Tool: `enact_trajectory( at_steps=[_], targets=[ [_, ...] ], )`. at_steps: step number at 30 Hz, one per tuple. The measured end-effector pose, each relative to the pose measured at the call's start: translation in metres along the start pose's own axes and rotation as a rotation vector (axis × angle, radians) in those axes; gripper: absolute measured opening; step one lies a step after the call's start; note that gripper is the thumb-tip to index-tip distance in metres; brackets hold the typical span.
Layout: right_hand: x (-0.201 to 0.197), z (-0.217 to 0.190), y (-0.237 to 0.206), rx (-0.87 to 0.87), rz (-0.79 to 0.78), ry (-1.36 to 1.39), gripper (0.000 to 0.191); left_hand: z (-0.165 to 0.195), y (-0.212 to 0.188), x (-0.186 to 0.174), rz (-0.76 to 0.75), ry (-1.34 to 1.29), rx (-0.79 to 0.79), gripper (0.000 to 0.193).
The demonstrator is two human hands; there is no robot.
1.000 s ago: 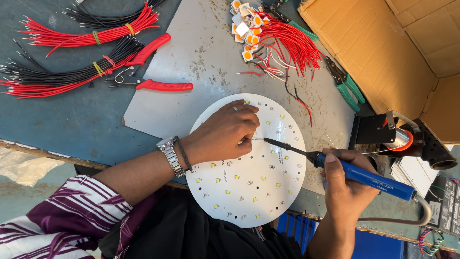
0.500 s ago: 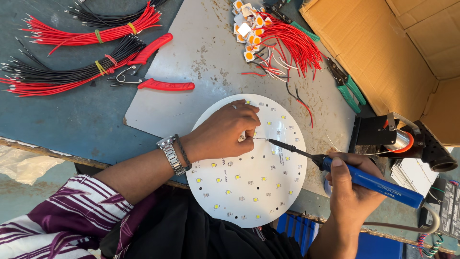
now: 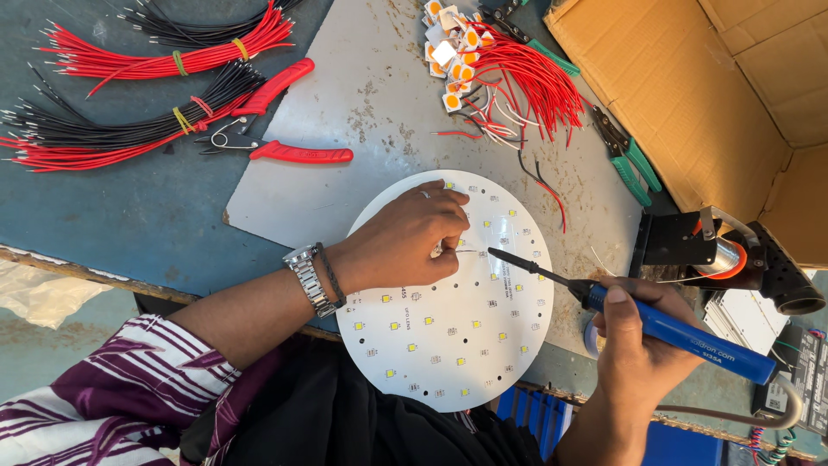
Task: The person solders wires to a circular LED panel using a soldering iron and solder wire. They repeatedly apply solder to connection points on the panel, occasionally dipping the iron tip into a small container of flux or solder paste.
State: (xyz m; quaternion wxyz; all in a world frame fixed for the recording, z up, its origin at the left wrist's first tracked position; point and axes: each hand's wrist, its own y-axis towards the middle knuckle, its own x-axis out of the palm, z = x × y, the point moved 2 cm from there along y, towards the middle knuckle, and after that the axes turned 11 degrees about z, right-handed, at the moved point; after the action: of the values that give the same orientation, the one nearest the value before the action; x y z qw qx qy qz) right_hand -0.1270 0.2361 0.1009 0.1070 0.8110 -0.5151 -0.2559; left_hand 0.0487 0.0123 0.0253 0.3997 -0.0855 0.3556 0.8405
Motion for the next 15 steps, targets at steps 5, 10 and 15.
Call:
enact_trajectory(
  at_steps=[5, 10, 15],
  targets=[
    [-0.011, 0.008, -0.003, 0.028, 0.038, -0.062, 0.015, 0.002, 0.002, -0.001, 0.002, 0.006, 0.001, 0.009],
    [-0.035, 0.014, -0.008, 0.033, 0.087, -0.020, 0.017, 0.017, 0.007, -0.006, 0.014, 0.066, 0.038, 0.011],
    [-0.058, 0.019, -0.009, 0.023, 0.165, -0.019, 0.018, 0.051, 0.007, 0.013, 0.015, 0.117, 0.071, 0.007]
  ],
)
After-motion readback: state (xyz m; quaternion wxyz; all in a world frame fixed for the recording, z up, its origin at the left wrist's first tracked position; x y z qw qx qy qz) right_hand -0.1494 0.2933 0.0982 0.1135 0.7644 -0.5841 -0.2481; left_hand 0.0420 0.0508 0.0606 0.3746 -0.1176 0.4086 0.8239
